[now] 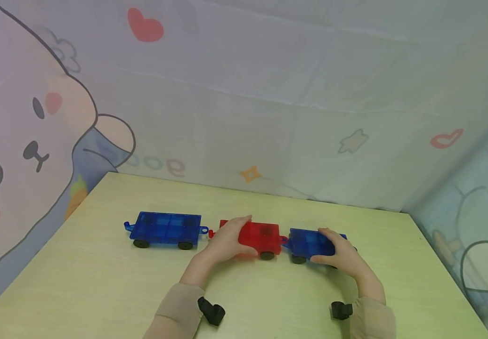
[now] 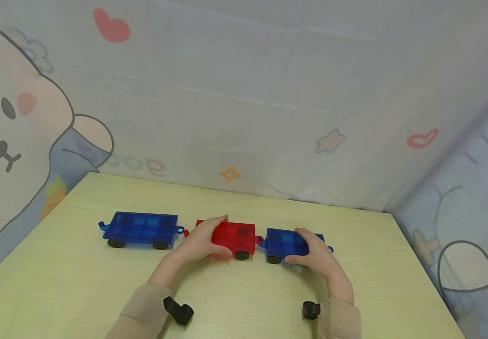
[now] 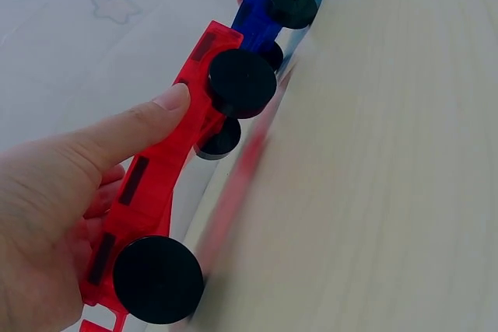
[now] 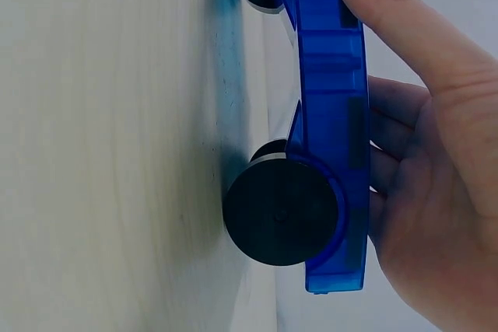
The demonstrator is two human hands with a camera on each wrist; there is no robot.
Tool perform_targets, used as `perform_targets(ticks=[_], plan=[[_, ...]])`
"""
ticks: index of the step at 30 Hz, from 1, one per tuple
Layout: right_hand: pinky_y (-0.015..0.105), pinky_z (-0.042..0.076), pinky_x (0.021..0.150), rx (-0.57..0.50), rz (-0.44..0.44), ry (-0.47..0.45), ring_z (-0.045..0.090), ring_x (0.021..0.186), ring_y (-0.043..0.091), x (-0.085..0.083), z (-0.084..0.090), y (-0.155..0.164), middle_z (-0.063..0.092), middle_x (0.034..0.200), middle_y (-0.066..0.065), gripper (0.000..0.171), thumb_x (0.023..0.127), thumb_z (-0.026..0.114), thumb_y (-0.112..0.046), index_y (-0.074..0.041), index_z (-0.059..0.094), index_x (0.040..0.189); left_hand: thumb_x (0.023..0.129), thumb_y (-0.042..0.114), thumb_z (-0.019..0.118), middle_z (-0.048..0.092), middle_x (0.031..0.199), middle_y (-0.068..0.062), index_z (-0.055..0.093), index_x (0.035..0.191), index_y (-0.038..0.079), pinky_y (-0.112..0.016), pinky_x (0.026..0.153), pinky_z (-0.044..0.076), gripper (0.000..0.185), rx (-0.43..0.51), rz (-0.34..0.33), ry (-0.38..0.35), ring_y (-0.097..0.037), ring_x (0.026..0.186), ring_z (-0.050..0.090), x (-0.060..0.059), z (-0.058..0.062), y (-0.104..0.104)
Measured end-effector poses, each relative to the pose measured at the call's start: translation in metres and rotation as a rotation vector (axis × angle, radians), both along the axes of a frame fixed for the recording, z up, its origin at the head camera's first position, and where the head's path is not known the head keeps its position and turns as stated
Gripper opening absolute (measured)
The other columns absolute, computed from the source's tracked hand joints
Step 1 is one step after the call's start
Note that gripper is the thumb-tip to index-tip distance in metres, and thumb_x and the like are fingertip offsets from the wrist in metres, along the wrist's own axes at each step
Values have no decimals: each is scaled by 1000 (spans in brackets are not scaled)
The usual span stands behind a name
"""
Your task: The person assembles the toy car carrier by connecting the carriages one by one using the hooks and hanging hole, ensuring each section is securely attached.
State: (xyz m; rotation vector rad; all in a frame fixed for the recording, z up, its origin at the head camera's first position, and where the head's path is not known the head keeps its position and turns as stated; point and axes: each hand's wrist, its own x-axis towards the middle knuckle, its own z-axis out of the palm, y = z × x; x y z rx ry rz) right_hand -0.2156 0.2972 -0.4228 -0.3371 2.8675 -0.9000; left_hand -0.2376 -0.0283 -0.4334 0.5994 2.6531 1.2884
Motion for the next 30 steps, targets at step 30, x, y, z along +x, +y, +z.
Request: perform_targets(ticks=[30], plan=[[65,31,106,10,12,5,27,138,50,2,3,-1,31,151,29,88,82,74,-41,3,34,146,77,28,81,41,150,-8,38,148,10,-51,110,35,86,-46,0,18,-31,138,37,1,1,1]])
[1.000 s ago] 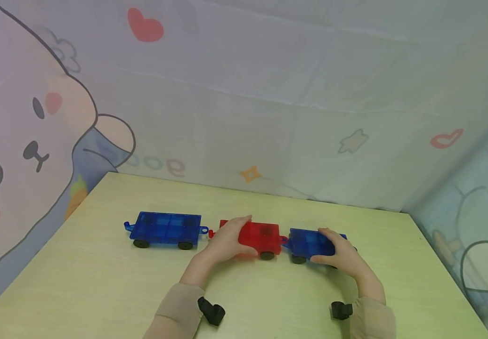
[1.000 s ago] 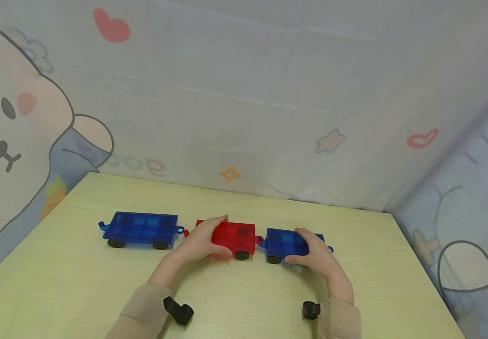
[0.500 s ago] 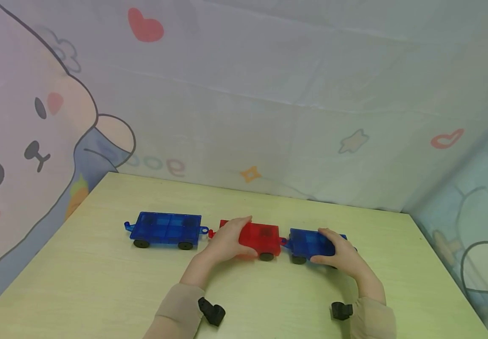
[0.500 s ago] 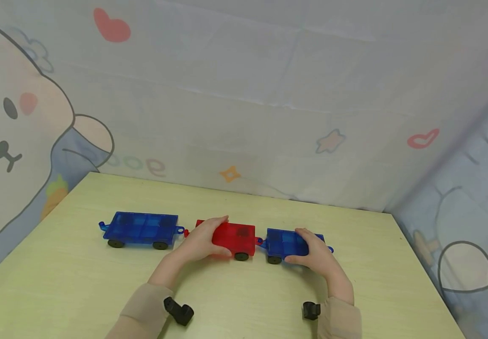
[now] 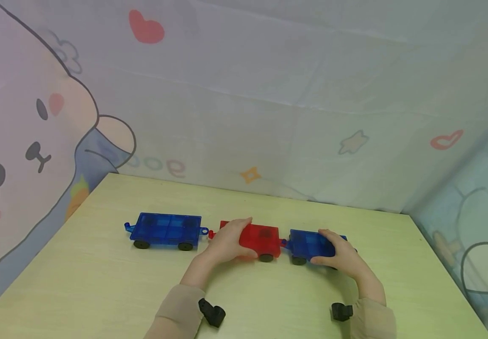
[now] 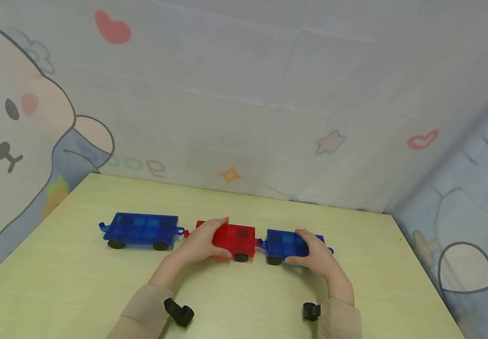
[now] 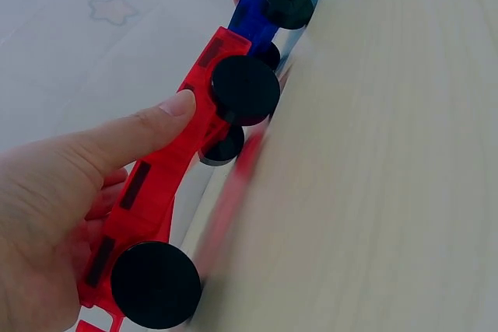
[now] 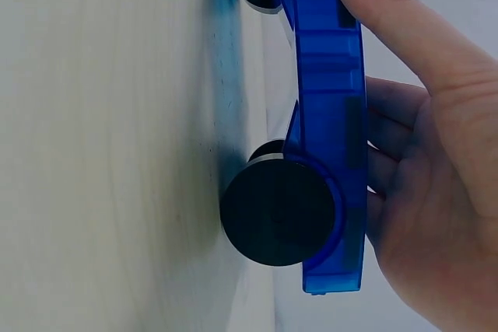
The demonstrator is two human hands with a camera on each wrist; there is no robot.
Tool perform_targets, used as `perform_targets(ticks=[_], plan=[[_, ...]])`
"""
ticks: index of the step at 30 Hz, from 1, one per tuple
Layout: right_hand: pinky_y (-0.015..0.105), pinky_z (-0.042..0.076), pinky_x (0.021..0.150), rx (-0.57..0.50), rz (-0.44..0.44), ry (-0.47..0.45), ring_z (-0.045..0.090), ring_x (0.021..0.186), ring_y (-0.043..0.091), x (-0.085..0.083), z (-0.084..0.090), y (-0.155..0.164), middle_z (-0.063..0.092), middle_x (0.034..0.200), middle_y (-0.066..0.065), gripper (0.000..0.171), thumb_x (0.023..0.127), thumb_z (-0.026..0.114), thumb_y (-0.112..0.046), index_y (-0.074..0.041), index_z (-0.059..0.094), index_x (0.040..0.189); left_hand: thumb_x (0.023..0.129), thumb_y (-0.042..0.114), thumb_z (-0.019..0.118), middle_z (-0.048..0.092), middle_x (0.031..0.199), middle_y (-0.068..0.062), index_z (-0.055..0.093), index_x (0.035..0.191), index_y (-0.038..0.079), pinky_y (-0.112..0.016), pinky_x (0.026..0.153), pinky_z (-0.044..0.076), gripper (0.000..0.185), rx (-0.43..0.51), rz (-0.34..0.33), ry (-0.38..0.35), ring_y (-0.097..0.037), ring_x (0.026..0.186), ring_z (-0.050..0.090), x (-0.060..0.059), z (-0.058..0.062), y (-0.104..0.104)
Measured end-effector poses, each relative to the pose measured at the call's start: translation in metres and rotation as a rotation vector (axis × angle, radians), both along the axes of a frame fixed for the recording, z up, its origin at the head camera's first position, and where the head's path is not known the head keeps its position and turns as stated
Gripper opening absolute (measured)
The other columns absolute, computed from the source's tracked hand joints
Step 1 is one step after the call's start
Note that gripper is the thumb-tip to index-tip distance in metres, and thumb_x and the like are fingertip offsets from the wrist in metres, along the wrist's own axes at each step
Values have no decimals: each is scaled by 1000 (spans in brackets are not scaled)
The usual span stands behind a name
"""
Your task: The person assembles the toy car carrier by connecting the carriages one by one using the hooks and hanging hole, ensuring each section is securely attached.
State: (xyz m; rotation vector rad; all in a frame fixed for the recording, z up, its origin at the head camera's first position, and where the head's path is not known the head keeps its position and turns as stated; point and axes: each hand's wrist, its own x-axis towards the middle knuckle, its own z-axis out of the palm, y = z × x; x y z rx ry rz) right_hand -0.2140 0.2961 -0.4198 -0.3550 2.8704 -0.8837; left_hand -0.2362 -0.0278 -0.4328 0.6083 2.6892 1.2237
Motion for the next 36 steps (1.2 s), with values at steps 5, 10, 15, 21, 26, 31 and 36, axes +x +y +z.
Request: perform_targets(ticks=[5,10,15,21,26,31,36], plan=[[64,31,106,-1,1,-5,27,138,50,0,1,-1,31,150,29,88,82,74,-41,3,34,146,76,28,82,41,150,-8,38,148,10,-51,110,36,86,-9,2,3,-30,138,37,1,0,0],[64,31,106,6,7,2,28,137,50,0,1,-1,32,150,29,88,82,75,-41,4,34,146,76,27,82,41,150,-8,37,148,10,-50,111,35,87,-16,5,4,-30,139,37,1,1,-1],[65,31,106,8,4,-1,28,137,51,0,0,-1,32,150,29,88,82,74,-41,4,33,146,76,28,82,40,151,-8,38,148,9,-51,110,36,87,-18,-3,13,-31,139,37,1,1,-1],[66,31,105,10,-1,2,28,137,51,0,-2,0,31,150,29,89,82,74,-42,3,33,146,76,29,82,40,151,-8,37,148,10,-51,110,36,87,-8,-9,20,-30,139,37,1,1,-2],[66,31,105,16,2,14,27,137,51,0,-1,0,31,150,30,89,82,74,-42,4,33,146,77,28,82,39,152,-7,36,149,12,-50,111,35,87,0,-11,4,-29,139,36,1,3,-3],[66,32,105,20,6,18,28,136,51,0,-1,-1,32,149,30,89,82,74,-43,4,34,146,79,29,79,38,152,-6,36,150,13,-49,112,35,85,1,-21,-2,-29,140,35,1,4,-4],[65,31,105,16,2,3,27,137,51,-1,-2,-1,31,150,29,90,82,74,-43,3,33,146,85,29,74,40,151,-6,37,149,14,-48,112,35,76,0,-13,1,-28,140,36,3,12,-9]])
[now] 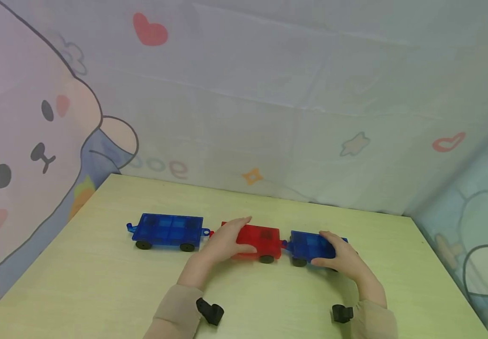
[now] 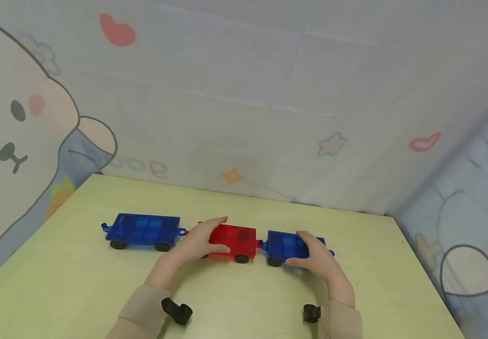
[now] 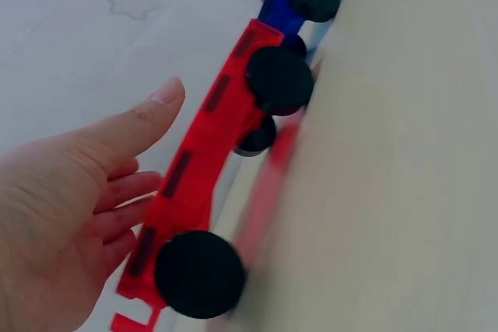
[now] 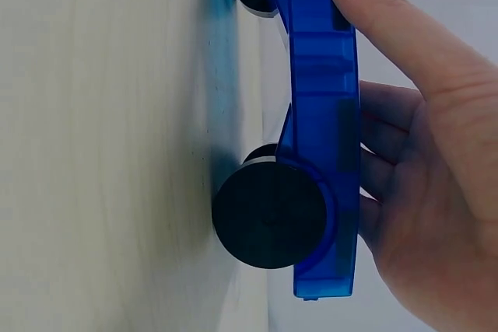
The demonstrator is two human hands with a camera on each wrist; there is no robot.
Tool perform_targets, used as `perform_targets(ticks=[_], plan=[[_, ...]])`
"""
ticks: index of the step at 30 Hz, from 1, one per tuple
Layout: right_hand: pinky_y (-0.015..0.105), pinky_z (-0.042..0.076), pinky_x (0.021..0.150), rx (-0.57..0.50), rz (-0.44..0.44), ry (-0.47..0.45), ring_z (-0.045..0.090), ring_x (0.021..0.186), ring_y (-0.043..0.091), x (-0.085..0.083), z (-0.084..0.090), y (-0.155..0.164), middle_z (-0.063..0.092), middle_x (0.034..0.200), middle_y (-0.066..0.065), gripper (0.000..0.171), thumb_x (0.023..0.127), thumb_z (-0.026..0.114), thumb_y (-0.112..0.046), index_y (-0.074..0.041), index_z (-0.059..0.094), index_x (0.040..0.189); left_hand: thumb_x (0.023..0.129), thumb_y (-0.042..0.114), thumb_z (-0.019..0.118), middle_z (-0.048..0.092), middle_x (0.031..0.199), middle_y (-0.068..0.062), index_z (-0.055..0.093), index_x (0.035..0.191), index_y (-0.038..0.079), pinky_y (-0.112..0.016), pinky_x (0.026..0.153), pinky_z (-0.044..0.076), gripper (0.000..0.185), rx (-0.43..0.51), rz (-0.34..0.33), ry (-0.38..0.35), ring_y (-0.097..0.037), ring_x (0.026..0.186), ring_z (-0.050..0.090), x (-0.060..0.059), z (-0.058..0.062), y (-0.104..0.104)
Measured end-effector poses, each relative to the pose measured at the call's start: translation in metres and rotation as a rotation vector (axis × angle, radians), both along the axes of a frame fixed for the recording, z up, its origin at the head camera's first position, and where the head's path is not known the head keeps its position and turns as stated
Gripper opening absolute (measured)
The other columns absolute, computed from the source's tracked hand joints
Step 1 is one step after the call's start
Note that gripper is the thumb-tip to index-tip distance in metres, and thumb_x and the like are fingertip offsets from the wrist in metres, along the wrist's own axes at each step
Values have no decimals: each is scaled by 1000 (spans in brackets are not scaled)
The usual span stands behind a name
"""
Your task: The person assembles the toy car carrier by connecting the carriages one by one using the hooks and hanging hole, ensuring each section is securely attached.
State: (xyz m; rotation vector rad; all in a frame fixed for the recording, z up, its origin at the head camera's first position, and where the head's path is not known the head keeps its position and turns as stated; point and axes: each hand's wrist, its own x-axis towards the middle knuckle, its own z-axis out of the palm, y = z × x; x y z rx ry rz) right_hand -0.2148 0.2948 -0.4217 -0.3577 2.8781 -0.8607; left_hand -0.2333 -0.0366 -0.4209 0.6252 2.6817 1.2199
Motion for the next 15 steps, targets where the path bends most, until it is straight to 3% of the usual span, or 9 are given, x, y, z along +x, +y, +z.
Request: perform_targets(ticks=[8,15], plan=[[64,29,108,10,4,44,27,138,49,1,10,-7,31,151,28,89,83,73,-43,4,31,147,90,26,68,49,144,-4,45,144,13,-45,110,38,60,69,29,12,-25,137,42,3,17,-19],[60,33,108,-34,21,133,34,138,42,1,26,-34,38,150,20,78,84,74,-33,-4,37,147,91,39,65,47,146,-4,42,146,16,-49,110,37,63,141,82,42,-26,137,41,-4,13,-42]])
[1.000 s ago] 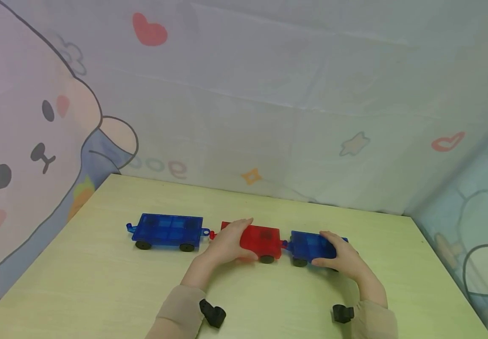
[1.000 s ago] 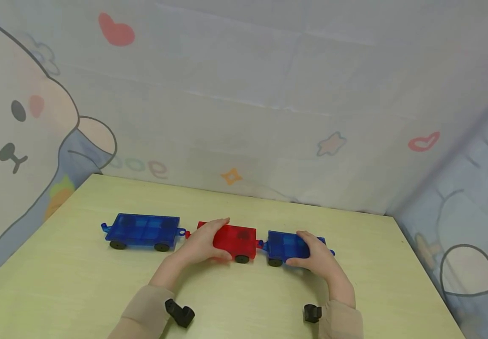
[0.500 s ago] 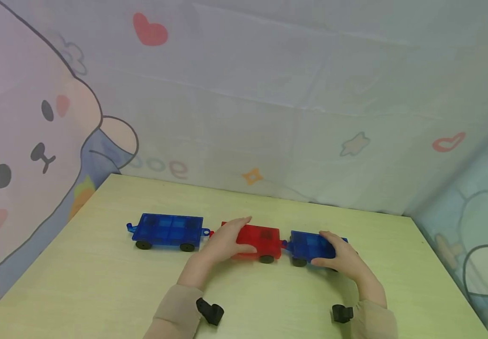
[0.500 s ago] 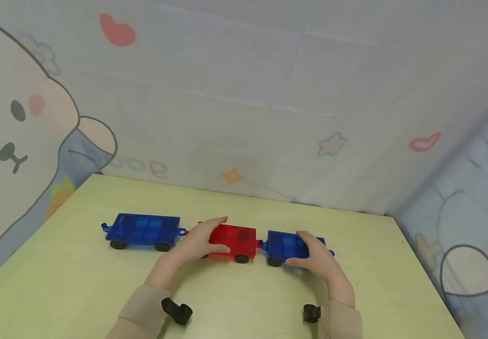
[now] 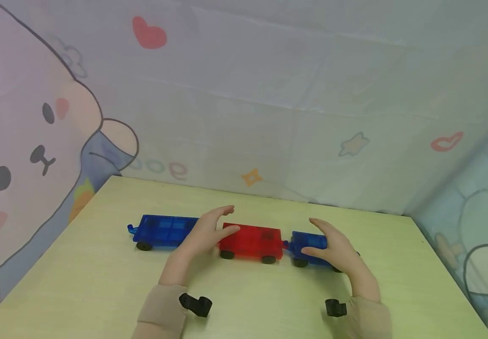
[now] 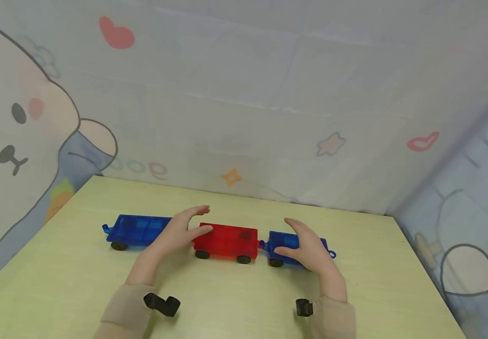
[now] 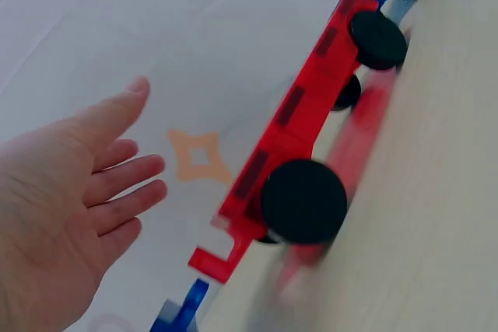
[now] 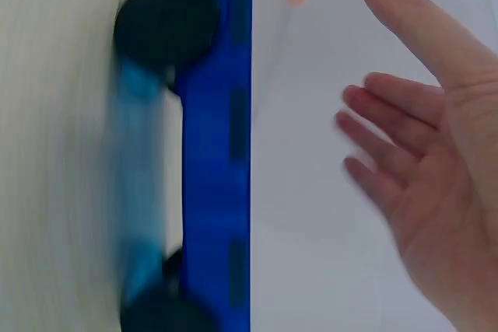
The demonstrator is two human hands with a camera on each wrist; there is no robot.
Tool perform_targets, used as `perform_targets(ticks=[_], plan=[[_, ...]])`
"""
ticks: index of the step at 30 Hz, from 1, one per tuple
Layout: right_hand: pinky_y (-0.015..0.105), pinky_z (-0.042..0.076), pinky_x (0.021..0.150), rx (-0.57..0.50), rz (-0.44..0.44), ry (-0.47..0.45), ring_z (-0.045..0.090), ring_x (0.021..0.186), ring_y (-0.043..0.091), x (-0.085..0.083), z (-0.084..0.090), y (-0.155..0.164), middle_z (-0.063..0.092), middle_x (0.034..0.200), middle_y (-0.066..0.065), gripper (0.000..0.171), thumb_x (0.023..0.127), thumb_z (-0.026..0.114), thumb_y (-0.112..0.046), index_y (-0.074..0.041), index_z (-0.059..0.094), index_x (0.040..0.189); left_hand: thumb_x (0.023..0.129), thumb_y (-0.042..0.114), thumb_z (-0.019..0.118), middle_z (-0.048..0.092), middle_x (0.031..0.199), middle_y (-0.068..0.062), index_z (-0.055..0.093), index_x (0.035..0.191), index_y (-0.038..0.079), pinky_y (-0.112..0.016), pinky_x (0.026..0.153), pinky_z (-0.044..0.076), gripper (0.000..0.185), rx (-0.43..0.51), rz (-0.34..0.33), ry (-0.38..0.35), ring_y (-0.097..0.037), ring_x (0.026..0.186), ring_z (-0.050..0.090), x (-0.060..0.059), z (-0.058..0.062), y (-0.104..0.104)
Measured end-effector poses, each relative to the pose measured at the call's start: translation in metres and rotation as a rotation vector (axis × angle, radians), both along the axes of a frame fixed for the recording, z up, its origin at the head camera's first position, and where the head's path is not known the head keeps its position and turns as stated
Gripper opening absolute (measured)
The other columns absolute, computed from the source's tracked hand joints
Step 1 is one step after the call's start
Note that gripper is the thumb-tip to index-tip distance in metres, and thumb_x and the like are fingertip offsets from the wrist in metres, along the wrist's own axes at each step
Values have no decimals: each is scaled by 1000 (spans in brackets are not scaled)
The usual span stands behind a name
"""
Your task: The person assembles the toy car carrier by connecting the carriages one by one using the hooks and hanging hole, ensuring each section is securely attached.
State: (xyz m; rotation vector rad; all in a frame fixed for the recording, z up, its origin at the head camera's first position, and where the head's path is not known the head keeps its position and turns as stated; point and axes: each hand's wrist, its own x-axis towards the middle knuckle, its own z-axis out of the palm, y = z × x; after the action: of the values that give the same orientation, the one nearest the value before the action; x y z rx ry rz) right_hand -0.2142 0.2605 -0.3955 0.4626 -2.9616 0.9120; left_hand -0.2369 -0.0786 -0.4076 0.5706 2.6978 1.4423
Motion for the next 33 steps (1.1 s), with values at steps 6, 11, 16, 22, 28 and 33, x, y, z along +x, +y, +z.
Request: perform_targets(ticks=[6,11,16,22,28,33], plan=[[55,39,106,-73,58,66,43,134,35,-8,4,-40,48,143,14,71,83,75,-33,-8,45,142,88,42,67,40,151,-6,35,150,15,-53,112,33,75,-15,32,27,-28,141,34,-7,-5,-23],[52,41,106,-84,93,51,43,135,31,-12,-6,-74,48,144,9,69,83,76,-32,-10,47,141,84,38,74,36,153,-8,29,151,12,-55,112,31,85,-87,16,20,-31,143,29,-10,-9,-39],[50,39,108,-71,115,31,42,135,31,-15,-18,-97,48,144,9,70,82,77,-29,-7,47,141,76,41,80,33,155,-14,24,153,9,-60,110,31,100,-166,25,26,-37,143,28,-8,-14,-52],[50,35,111,-45,122,17,40,137,32,-15,-24,-106,47,145,11,72,82,77,-31,-5,46,142,72,40,84,33,154,-16,24,153,8,-61,109,31,106,-207,48,26,-39,142,29,-5,-20,-60],[48,36,111,-22,110,0,40,137,31,-14,-25,-106,47,146,10,73,82,77,-31,-6,46,142,71,37,85,33,154,-16,24,153,7,-60,110,30,106,-203,32,17,-39,142,29,-4,-19,-61],[48,37,110,-22,128,-18,42,136,31,-14,-25,-106,47,145,11,70,83,76,-29,-5,46,142,71,34,85,33,154,-17,24,152,5,-60,110,30,105,-210,50,-1,-40,141,29,-5,-18,-69]])
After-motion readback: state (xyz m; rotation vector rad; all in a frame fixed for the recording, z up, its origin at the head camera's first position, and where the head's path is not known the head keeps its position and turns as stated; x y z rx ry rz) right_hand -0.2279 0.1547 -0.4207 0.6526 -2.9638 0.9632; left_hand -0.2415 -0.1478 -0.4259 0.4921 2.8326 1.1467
